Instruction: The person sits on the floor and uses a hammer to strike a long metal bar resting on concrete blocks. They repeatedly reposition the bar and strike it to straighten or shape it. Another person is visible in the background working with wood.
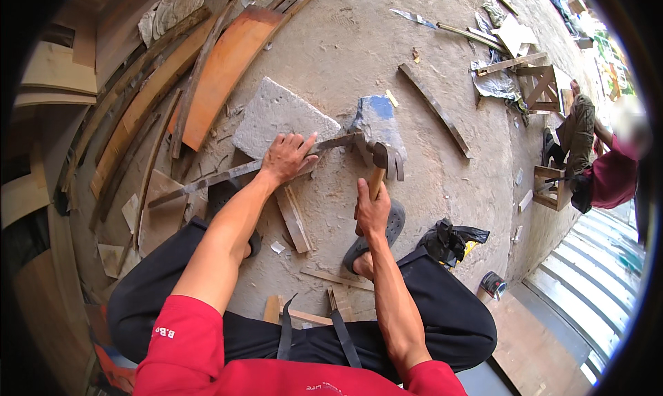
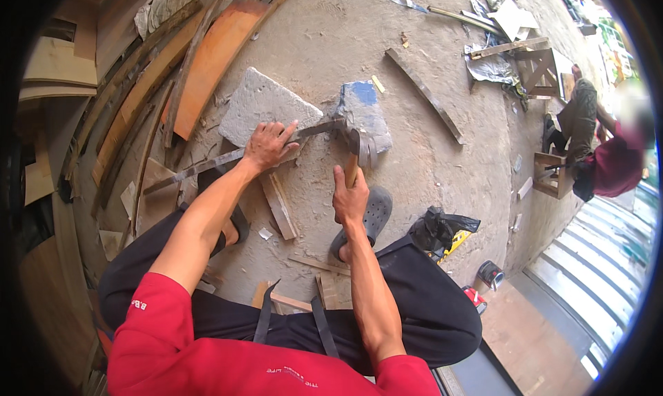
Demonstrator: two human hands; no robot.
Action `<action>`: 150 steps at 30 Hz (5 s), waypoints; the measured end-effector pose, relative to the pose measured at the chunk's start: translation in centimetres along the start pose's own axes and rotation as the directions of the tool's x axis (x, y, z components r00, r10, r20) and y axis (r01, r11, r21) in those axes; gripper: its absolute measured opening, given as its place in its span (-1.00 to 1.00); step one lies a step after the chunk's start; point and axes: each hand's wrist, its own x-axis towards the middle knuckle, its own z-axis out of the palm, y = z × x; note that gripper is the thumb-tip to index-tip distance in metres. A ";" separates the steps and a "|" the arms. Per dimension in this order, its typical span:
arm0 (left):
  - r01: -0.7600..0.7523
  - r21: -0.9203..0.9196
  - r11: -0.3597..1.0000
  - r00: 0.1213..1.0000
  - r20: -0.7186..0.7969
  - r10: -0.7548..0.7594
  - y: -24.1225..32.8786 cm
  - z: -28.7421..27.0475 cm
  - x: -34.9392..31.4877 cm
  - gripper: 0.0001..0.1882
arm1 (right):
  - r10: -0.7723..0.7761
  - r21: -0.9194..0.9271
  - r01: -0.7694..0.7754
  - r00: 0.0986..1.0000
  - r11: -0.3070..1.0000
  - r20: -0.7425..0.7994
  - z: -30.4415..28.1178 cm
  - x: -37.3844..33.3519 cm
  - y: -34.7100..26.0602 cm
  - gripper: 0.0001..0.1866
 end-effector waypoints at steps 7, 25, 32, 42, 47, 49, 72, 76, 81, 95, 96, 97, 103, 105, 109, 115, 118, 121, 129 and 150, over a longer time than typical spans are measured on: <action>-0.149 -0.059 0.987 0.988 0.038 0.151 -1.9 -1.1 1.2 -0.34 | 0.004 0.044 -0.003 1.000 0.999 -0.018 2.2 1.1 0.5 -0.62; -0.179 -0.249 0.952 0.983 -0.011 0.182 -2.3 0.8 1.0 -0.59 | -0.210 -0.300 0.183 0.976 0.936 -0.061 3.2 1.5 2.4 -0.70; -0.207 -0.280 0.938 0.974 0.032 0.224 -2.0 0.4 1.1 -0.46 | -0.368 -0.364 0.303 0.921 0.881 -0.124 3.2 1.2 7.4 -0.62; -0.150 -0.264 0.953 0.985 0.038 0.166 -2.5 1.0 1.1 -0.38 | -0.035 -0.160 0.024 0.997 0.987 -0.065 2.8 0.4 4.7 -0.64; -0.110 -0.261 0.959 0.984 0.110 0.143 -1.8 -0.4 0.5 -0.30 | 0.136 -0.035 -0.139 0.988 0.990 -0.071 2.9 0.5 3.7 -0.60; -0.129 -0.228 0.965 0.981 0.116 0.158 -2.1 -0.5 1.6 -0.26 | -0.055 0.027 0.061 0.983 0.998 -0.175 3.0 0.8 5.6 -0.66; -0.163 -0.122 0.979 0.984 -0.094 0.152 -1.8 0.4 0.4 -0.41 | -0.476 -0.314 0.949 0.284 0.017 0.832 -9.0 6.1 0.3 -0.89; -0.119 -0.141 0.983 0.990 -0.095 0.107 -2.1 1.0 0.2 -0.40 | -0.357 -0.718 0.686 0.704 0.119 0.613 -7.2 8.9 -1.1 -0.90; -0.128 -0.069 0.989 0.992 -0.004 0.128 -2.2 0.7 0.8 -0.40 | -0.474 -0.336 0.939 0.264 -0.074 0.840 -9.1 9.4 -3.3 -0.91; -0.162 -0.122 0.979 0.986 0.028 0.167 -2.1 0.5 -0.1 -0.32 | -0.243 -0.066 0.964 0.001 -0.256 0.970 -8.6 10.7 -6.3 -0.89; -0.107 -0.154 0.982 0.994 0.018 0.111 -1.7 -0.1 0.3 -0.28 | -0.320 -0.185 0.962 0.114 -0.202 0.940 -9.6 10.5 -5.5 -0.87; -0.051 -0.186 0.981 0.998 0.011 0.054 -1.3 -0.7 0.7 -0.23 | -0.389 -0.300 0.944 0.226 -0.139 0.893 -10.4 10.2 -4.7 -0.85; 0.034 -0.191 0.981 0.999 0.009 -0.033 -0.9 -0.1 0.0 -0.17 | -0.473 -0.497 0.867 0.421 -0.042 0.774 -10.5 9.3 -3.5 -0.71; -0.002 -0.209 0.978 1.000 -0.014 -0.001 -1.0 0.3 0.3 -0.20 | -0.445 -0.320 0.934 0.222 -0.159 0.868 -10.4 10.1 -3.0 -0.68; -0.040 -0.207 0.977 0.999 -0.022 0.036 -1.4 0.8 -0.1 -0.21 | -0.063 -0.674 0.711 0.677 -0.200 0.733 -8.3 14.0 -4.8 -0.77; -0.043 -0.229 0.972 0.998 -0.055 0.032 -1.4 1.3 -0.3 -0.22 | -0.665 -0.631 0.775 0.463 -0.016 0.586 -11.4 17.6 -11.2 -0.75; -0.047 -0.215 0.975 0.998 -0.057 0.035 -1.5 1.1 0.2 -0.22 | -0.511 -0.532 0.842 0.422 -0.086 0.749 -11.4 14.3 -9.3 -0.83; -0.039 -0.201 0.979 0.999 -0.038 0.032 -1.3 0.9 0.2 -0.22 | -0.263 -0.527 0.839 0.482 -0.138 0.836 -9.6 8.6 -6.3 -0.82; -0.040 -0.170 0.985 0.998 -0.055 0.031 -1.4 1.0 0.0 -0.20 | -0.263 -0.685 0.695 0.718 0.218 0.644 -6.2 3.2 -3.5 -0.63; 0.006 -0.200 0.980 0.999 -0.032 -0.013 -1.7 0.9 0.9 -0.20 | -0.246 -0.541 0.770 0.628 0.339 0.739 -4.5 0.9 -4.0 -0.53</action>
